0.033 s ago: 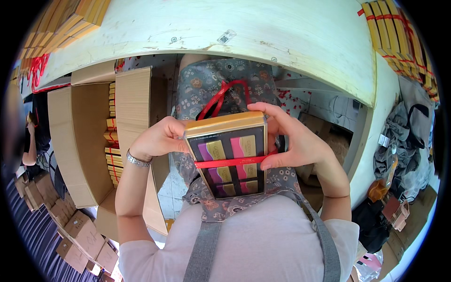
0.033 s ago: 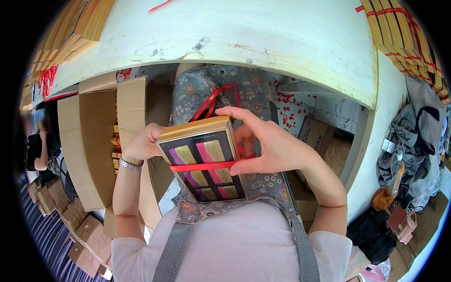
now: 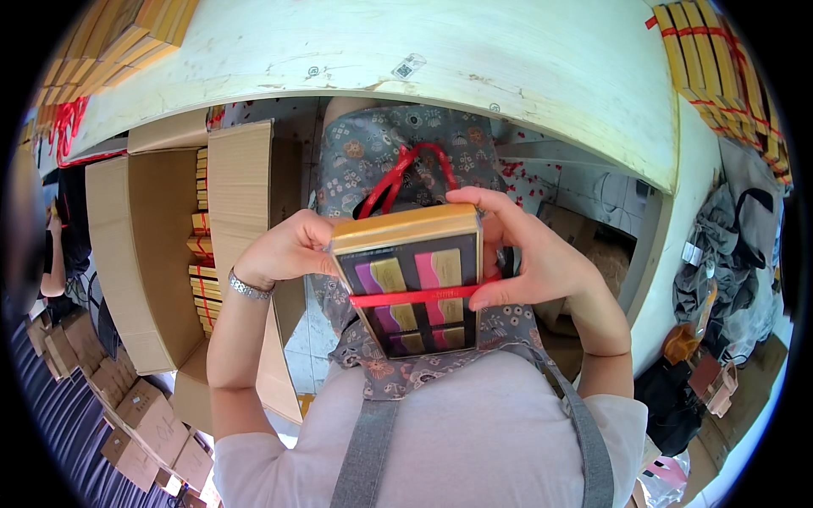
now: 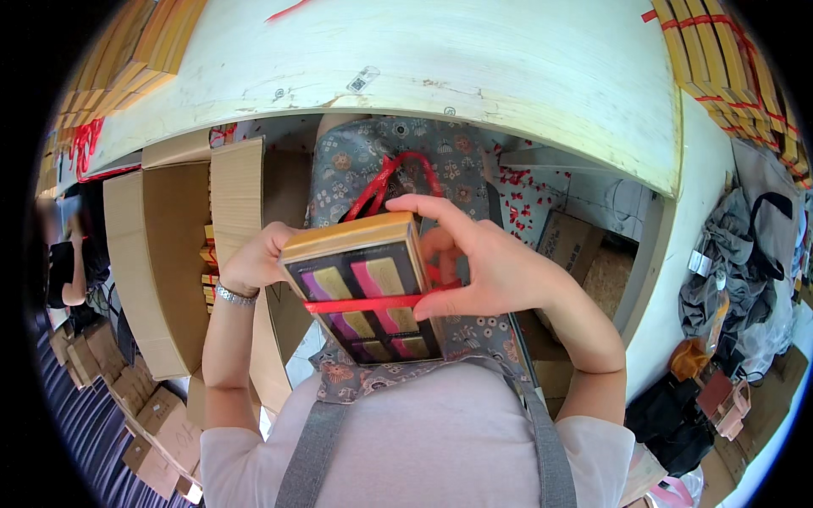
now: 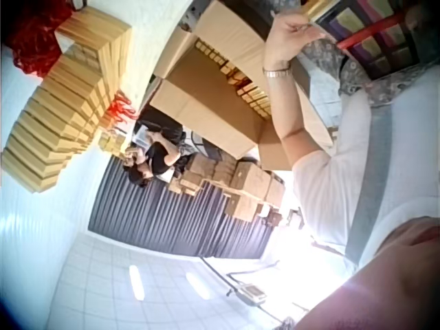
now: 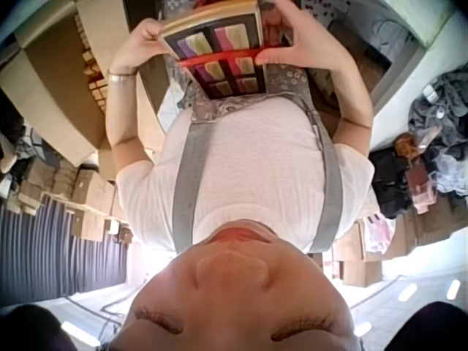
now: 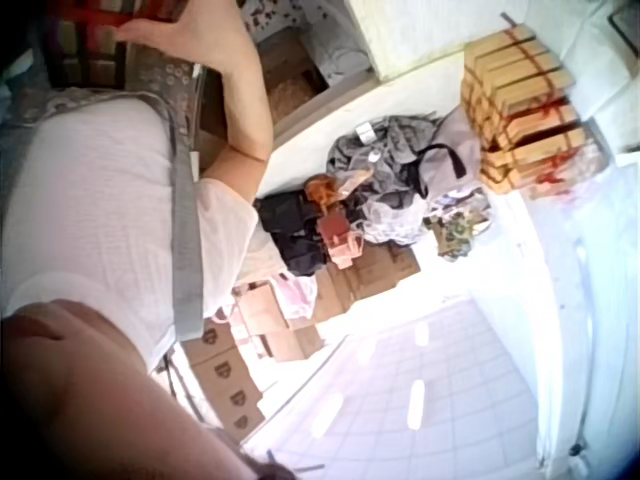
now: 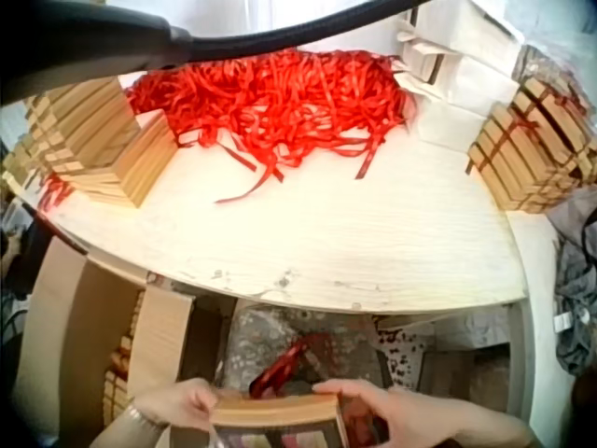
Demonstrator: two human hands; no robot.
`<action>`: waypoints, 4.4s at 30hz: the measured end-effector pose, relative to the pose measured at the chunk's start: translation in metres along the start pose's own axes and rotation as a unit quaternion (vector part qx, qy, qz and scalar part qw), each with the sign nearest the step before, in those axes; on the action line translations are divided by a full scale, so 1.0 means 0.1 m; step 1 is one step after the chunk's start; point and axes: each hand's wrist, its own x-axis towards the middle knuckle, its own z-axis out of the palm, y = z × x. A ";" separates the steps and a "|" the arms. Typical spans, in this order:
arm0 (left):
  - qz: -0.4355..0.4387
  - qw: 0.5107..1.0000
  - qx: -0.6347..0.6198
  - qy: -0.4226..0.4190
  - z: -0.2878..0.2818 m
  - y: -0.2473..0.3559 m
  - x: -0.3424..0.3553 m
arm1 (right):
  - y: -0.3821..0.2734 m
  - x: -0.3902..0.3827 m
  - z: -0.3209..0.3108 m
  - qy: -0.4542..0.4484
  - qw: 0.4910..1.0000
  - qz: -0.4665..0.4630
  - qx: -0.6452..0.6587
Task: The person ties red ribbons around small rectangular boxes. They pick up a box, wrap the ribbon around it, and tie a knot to secure it. The process is repeated for multiple boxes on a table.
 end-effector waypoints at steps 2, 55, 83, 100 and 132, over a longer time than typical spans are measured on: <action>0.006 0.997 -0.038 -0.061 -0.05 -0.03 0.05 | -0.04 -0.01 0.06 0.002 0.999 -0.036 0.005; 0.043 0.993 0.078 -0.083 0.56 0.25 -0.01 | -0.12 0.43 0.47 -0.135 0.904 -0.335 -0.227; -0.078 0.975 0.205 0.036 0.98 0.85 -0.19 | -0.14 0.26 0.20 0.028 0.838 -0.397 -0.374; 0.019 0.924 0.382 -0.027 1.25 1.56 -0.14 | 0.24 0.37 0.18 -0.160 0.896 -0.360 -0.205; 0.258 0.777 -0.015 0.574 -0.51 0.96 0.95 | -0.68 1.39 -1.47 0.195 0.928 0.155 -0.277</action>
